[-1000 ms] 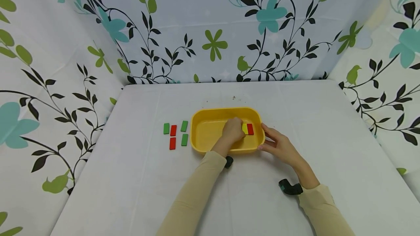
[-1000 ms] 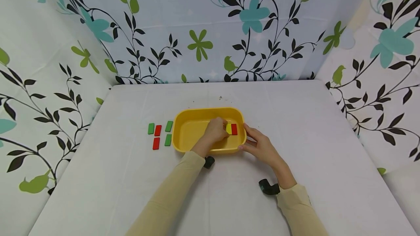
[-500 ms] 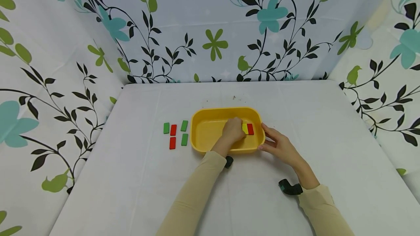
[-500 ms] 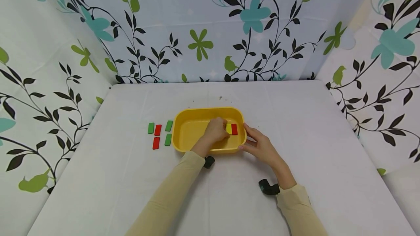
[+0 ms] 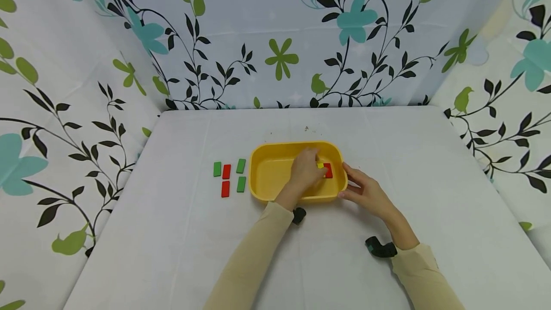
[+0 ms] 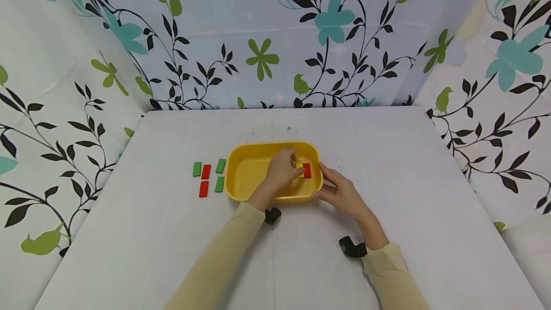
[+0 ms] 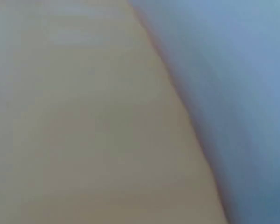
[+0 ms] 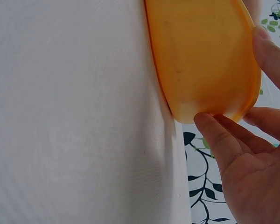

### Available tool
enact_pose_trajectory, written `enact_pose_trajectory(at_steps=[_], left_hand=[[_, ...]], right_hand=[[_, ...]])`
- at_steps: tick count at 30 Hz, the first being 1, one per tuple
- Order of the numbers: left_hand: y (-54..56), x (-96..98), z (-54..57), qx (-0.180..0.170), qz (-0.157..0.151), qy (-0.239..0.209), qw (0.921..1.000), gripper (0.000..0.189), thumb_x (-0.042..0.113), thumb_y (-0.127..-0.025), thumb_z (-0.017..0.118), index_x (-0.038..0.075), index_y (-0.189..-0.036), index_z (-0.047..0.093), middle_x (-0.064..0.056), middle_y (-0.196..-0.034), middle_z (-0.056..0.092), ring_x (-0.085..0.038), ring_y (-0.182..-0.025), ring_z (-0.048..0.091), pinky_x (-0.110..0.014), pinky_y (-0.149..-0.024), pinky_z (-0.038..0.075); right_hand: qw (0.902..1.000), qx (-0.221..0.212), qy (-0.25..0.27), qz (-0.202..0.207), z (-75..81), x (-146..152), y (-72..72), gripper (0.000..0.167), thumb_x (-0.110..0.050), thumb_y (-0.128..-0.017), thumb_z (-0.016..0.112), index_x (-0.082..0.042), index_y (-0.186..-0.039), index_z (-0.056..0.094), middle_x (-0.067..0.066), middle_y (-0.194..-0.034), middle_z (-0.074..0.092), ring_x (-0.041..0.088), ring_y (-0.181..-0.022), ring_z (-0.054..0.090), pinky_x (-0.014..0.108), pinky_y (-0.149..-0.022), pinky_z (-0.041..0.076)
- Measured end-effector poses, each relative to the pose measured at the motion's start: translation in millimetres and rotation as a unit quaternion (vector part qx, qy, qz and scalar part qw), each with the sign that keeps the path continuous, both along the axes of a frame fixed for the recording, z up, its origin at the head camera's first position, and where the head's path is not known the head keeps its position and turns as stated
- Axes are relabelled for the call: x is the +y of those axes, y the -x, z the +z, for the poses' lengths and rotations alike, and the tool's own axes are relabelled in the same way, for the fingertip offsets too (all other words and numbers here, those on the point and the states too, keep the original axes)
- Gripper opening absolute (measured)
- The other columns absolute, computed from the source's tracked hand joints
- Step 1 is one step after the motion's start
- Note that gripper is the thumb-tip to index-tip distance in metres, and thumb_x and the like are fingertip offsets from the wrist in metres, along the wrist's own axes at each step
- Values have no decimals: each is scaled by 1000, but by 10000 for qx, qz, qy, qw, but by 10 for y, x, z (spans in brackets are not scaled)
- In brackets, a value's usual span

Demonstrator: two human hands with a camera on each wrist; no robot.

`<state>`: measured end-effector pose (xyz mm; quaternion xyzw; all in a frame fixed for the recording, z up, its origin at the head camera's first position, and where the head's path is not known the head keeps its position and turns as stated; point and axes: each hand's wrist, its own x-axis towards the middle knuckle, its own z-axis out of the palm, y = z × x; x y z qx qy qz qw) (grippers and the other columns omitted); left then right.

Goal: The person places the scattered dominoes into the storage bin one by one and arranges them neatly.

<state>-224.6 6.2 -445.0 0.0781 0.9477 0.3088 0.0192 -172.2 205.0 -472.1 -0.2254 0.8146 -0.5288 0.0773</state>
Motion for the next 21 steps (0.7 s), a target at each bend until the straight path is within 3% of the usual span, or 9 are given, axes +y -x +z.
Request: enact_pose_trajectory(at_steps=[2,5,8,11,15,21], left_hand=[[-32,-13,31,335,-191,-542,9978,54,19,-83,78,8,-133,60,-8,-103,62,-16,-87,56,-23,-78,49],[-102,-40,112,725,-578,-1192,9885,52,16,-82,78,7,-131,61,-10,-100,63,-14,-81,58,-15,-70,46],[-190,-102,243,887,-951,-1642,9778,52,15,-83,78,6,-131,60,-13,-102,62,-14,-82,61,-12,-70,49],[-269,-237,410,889,-1110,-2007,9693,55,14,-84,76,7,-135,57,-13,-105,61,-18,-86,62,-17,-77,53],[-314,-545,573,981,-881,-2397,9619,58,12,-84,76,9,-138,55,-10,-107,59,-21,-89,63,-27,-83,56],[-292,-1099,648,1374,-98,-2592,9560,56,7,-81,78,5,-134,58,-18,-106,61,-29,-89,64,-42,-84,56]], right_hand=[[10000,-18,92,35,-11,-3,-5,82,-11,-86,73,2,-152,26,24,-156,29,44,-138,38,30,-97,45],[9998,5,191,99,-23,-1,-10,81,-10,-86,72,3,-152,26,24,-156,29,45,-138,37,26,-97,46],[9997,55,231,91,-29,-3,-10,80,-9,-86,72,2,-152,27,25,-155,30,45,-137,38,21,-96,46],[9998,95,176,63,-24,-11,-11,81,-9,-86,72,2,-152,27,25,-155,31,45,-137,39,22,-95,46],[10000,53,43,-5,-12,-23,-9,82,-12,-86,73,1,-152,27,23,-156,30,43,-138,39,27,-97,45],[9999,107,-32,-50,-1,-26,-6,82,-11,-85,73,3,-151,27,24,-155,31,45,-137,39,32,-96,46]])
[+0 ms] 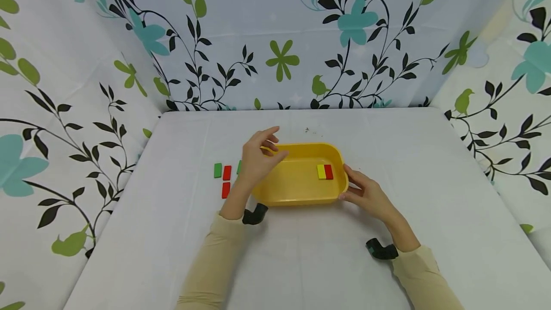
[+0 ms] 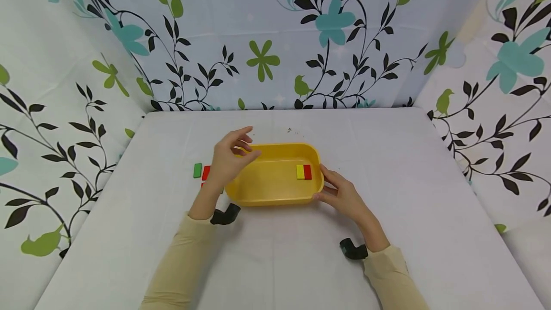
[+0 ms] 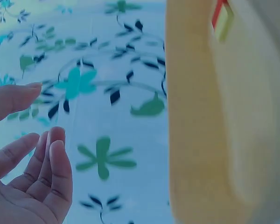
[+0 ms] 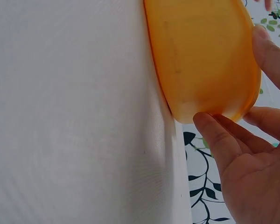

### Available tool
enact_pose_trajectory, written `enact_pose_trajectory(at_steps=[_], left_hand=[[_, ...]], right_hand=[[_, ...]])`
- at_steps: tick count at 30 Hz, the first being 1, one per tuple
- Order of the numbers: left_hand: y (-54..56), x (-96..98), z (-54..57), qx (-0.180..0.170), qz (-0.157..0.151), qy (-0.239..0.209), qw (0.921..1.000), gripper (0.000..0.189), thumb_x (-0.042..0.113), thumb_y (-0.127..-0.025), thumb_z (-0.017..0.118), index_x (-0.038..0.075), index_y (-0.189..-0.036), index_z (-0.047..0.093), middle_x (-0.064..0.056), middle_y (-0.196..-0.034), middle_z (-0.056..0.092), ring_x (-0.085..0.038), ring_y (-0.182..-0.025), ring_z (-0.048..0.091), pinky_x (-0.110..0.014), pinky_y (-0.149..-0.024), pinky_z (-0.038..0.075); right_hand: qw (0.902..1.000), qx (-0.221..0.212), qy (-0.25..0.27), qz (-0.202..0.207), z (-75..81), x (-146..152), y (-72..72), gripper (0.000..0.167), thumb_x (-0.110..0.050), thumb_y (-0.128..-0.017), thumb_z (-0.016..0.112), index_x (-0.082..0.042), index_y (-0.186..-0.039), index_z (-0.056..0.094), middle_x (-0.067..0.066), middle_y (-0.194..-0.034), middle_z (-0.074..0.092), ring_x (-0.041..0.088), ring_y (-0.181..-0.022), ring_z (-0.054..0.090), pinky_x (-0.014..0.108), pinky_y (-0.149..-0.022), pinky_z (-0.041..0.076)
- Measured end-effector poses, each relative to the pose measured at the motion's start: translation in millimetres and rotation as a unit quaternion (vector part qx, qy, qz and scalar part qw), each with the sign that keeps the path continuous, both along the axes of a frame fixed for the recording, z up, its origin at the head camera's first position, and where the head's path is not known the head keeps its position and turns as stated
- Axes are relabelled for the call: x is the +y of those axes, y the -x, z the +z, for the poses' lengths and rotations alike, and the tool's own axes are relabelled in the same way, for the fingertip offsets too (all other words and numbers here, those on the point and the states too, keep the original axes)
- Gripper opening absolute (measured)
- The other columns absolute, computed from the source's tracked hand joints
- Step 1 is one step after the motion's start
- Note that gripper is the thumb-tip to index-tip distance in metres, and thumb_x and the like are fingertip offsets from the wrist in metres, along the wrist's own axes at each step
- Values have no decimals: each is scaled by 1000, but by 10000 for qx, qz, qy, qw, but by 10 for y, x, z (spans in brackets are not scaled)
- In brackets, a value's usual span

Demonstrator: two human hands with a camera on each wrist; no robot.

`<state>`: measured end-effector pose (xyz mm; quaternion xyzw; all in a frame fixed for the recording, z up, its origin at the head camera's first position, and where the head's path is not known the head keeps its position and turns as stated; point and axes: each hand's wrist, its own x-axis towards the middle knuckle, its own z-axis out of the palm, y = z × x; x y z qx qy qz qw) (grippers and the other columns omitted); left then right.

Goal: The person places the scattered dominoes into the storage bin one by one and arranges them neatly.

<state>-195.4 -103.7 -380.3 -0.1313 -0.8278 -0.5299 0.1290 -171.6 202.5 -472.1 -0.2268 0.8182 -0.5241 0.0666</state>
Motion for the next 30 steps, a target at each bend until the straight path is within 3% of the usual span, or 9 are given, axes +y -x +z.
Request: enact_pose_trajectory(at_steps=[3,5,9,12,18,23,30], left_hand=[[13,-271,-7,-36,392,5,9992,56,6,-81,78,4,-133,58,-20,-106,61,-33,-89,64,-46,-84,56],[22,-445,-26,-88,636,44,9979,57,7,-81,78,4,-134,58,-20,-107,61,-33,-89,64,-42,-84,56],[40,-762,-99,-318,1115,91,9932,57,9,-83,77,7,-136,56,-17,-109,62,-30,-91,63,-18,-78,52],[61,-964,-194,-488,1382,-11,9892,57,9,-84,76,8,-137,56,-19,-110,61,-30,-91,63,-7,-71,47],[40,-1286,-391,-934,1897,-19,9774,59,9,-84,75,9,-140,54,-18,-115,61,-28,-94,62,-9,-63,46],[17,-1496,-543,-1415,1995,196,9694,65,11,-85,75,10,-144,48,-20,-124,57,-29,-101,61,-11,-66,45],[16,-1670,-696,-2245,1468,484,9621,76,13,-85,74,10,-151,36,-21,-139,47,-33,-115,54,-30,-83,48]], right_hand=[[10000,58,49,46,6,7,-5,81,-9,-85,73,5,-151,27,26,-154,31,46,-137,39,34,-96,46],[9999,84,91,87,9,11,-9,80,-8,-85,73,6,-150,27,27,-154,31,47,-136,39,36,-96,46],[9998,88,127,112,-1,15,-9,80,-7,-85,73,7,-150,27,28,-154,30,47,-136,38,38,-96,46],[9998,65,136,93,-6,14,-6,81,-7,-85,73,7,-150,27,28,-154,31,47,-137,38,38,-96,46],[9998,26,184,121,-24,10,-4,80,-8,-85,72,6,-150,27,27,-154,30,46,-137,38,36,-96,45],[9999,11,119,82,-28,13,-12,81,-10,-85,73,4,-151,28,26,-155,31,45,-137,39,32,-96,46],[9998,-17,173,53,-17,16,-4,83,-10,-84,74,3,-151,27,24,-155,32,44,-136,40,29,-95,46]])
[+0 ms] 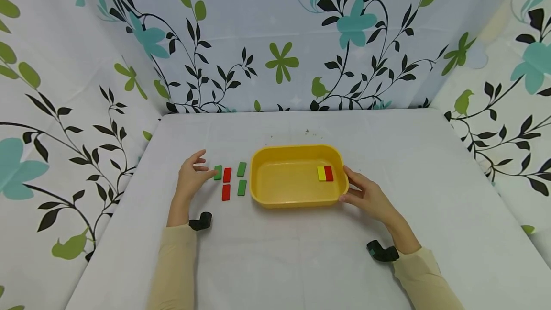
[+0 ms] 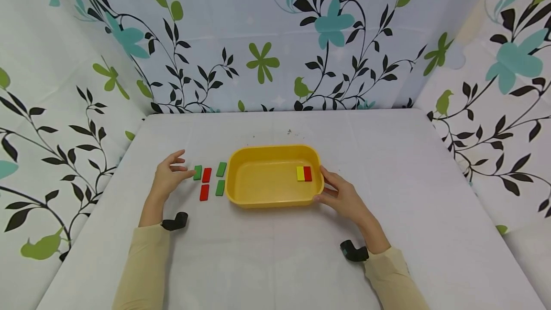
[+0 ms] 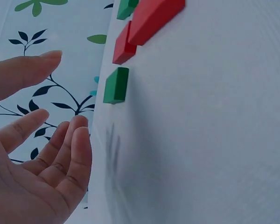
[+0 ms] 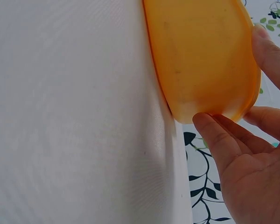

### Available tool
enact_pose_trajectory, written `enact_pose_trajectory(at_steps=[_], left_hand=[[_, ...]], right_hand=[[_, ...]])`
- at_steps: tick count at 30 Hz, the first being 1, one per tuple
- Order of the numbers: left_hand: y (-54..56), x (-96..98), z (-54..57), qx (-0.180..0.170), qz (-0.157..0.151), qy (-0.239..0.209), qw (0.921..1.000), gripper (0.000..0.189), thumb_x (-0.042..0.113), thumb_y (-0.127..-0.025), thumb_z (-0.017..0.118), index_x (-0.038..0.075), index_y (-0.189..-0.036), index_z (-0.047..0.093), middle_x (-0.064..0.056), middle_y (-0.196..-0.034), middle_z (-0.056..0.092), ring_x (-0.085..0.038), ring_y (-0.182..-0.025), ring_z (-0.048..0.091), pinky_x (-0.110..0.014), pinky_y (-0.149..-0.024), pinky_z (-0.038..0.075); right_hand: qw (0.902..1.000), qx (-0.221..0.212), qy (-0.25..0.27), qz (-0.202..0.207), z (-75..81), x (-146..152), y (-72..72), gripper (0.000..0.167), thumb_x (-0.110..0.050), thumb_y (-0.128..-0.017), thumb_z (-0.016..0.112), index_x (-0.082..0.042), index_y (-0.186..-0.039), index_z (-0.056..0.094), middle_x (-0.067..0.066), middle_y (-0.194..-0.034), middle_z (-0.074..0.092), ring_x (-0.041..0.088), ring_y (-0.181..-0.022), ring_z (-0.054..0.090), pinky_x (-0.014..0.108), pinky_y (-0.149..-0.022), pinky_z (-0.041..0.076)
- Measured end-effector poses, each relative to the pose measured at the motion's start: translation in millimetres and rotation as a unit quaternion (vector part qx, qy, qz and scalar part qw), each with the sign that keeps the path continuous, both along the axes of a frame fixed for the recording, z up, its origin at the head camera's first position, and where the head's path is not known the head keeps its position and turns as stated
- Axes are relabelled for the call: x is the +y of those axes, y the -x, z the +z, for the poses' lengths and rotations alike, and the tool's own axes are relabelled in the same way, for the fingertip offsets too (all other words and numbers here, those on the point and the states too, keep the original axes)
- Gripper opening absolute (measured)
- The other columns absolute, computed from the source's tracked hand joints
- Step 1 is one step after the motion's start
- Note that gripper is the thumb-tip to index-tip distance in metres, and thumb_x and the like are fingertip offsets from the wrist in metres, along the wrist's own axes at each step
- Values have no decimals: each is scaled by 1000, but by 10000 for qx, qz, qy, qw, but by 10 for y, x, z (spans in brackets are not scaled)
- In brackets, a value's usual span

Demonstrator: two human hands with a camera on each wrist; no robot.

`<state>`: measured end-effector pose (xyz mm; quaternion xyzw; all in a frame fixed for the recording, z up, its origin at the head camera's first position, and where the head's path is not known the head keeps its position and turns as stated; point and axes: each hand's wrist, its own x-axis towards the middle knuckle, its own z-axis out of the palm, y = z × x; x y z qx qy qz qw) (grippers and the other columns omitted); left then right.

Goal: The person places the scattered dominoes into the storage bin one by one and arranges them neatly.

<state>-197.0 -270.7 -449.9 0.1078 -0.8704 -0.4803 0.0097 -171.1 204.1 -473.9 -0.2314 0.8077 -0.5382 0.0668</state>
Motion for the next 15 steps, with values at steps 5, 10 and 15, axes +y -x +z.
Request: enact_pose_trajectory(at_steps=[5,10,15], left_hand=[[13,-79,-111,-357,-336,-122,9987,81,6,-83,75,9,-152,33,-22,-140,43,-30,-111,50,-31,-86,43],[45,-109,-198,-561,-482,-41,9973,81,5,-82,75,9,-152,34,-21,-140,42,-29,-113,46,-33,-88,42],[79,-122,-272,-634,-584,258,9959,78,4,-82,75,7,-150,38,-21,-140,42,-32,-118,43,-40,-94,42]], right_hand=[[9999,81,68,53,-5,-7,1,81,-9,-85,73,5,-150,27,28,-153,32,47,-135,39,24,-95,47],[10000,56,62,36,-5,-10,-2,81,-9,-85,73,5,-150,28,27,-154,31,48,-135,39,22,-94,47],[10000,-41,-18,-21,4,-7,-3,81,-10,-85,73,3,-151,28,25,-155,31,45,-137,39,31,-96,46]])
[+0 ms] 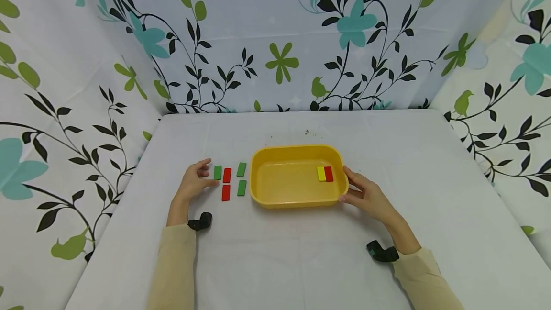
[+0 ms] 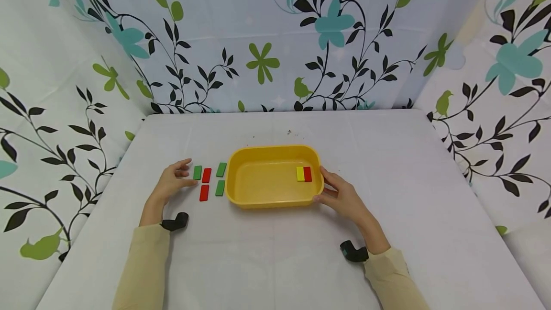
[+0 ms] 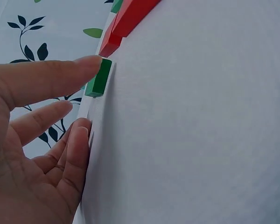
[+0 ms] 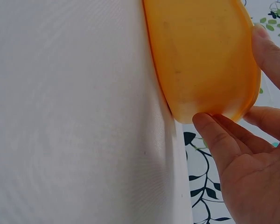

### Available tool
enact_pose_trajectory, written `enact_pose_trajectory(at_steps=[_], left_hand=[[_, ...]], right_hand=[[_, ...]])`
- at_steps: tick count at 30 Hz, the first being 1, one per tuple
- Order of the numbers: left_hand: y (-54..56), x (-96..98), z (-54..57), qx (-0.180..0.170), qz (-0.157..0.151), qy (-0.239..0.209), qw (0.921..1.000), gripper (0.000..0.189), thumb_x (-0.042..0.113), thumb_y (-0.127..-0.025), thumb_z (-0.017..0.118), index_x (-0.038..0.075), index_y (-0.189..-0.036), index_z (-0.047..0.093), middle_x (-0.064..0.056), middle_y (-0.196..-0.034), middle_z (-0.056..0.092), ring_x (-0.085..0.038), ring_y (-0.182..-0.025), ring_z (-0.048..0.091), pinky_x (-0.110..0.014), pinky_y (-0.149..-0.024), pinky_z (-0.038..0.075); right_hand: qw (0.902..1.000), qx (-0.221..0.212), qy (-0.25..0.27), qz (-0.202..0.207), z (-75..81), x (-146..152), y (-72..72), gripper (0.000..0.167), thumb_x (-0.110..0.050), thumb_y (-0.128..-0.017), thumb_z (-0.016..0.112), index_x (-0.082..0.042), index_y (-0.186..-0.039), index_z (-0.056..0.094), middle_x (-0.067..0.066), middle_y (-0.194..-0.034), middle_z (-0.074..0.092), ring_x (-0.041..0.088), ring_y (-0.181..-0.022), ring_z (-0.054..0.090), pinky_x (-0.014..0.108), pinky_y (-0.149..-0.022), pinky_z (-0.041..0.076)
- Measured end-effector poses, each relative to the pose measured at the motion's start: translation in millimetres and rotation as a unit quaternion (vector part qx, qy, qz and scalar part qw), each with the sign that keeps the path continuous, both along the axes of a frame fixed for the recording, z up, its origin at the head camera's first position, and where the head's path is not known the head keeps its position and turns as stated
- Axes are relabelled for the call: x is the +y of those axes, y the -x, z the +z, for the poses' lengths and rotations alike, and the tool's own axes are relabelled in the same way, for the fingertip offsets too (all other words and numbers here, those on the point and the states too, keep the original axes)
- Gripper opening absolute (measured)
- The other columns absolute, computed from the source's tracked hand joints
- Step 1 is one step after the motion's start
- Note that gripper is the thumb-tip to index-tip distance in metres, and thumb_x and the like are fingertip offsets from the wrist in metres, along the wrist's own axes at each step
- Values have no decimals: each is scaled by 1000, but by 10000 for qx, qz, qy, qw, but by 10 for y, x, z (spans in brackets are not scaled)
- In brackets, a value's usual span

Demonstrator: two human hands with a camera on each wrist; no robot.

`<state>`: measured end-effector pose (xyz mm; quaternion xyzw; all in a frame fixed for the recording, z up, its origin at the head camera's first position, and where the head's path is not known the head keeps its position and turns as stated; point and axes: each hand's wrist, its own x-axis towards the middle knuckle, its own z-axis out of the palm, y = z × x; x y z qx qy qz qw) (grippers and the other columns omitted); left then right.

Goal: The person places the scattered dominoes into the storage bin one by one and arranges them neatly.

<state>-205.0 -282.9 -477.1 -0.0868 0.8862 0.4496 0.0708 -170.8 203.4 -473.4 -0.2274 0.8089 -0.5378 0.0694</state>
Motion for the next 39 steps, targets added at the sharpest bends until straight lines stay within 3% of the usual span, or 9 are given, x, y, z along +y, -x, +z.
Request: enact_pose_trajectory(at_steps=[5,11,25,34,39], left_hand=[[19,9,-44,77,22,224,9997,69,3,-83,73,7,-146,45,-19,-139,45,-32,-116,44,-42,-94,41],[16,40,-54,69,115,396,9991,66,5,-83,73,7,-144,47,-18,-138,44,-31,-116,45,-42,-93,41],[18,60,-36,136,-73,804,9966,58,9,-84,74,4,-138,53,-20,-130,43,-32,-109,45,-38,-84,39],[27,55,-17,218,-159,951,9951,53,12,-86,72,3,-135,55,-21,-122,45,-33,-110,47,-39,-85,41],[5,61,-4,228,20,921,9955,53,13,-86,72,-1,-134,55,-22,-121,50,-33,-108,50,-40,-87,43]], right_hand=[[10000,-25,-65,-27,4,9,-2,81,-11,-86,73,3,-151,27,26,-155,30,45,-137,39,35,-96,46],[10000,-5,-76,-51,-6,17,-9,82,-12,-85,73,3,-151,27,26,-155,31,46,-136,39,29,-95,46],[10000,16,-48,-35,-26,27,-10,83,-12,-85,74,2,-152,27,25,-155,31,46,-136,39,21,-95,46],[9999,-100,-113,-63,6,19,-7,84,-14,-84,74,-1,-153,27,21,-156,31,41,-138,39,29,-96,46],[9999,-94,-77,-21,-15,16,2,84,-15,-85,75,-1,-153,27,22,-156,31,41,-138,39,28,-96,46]])
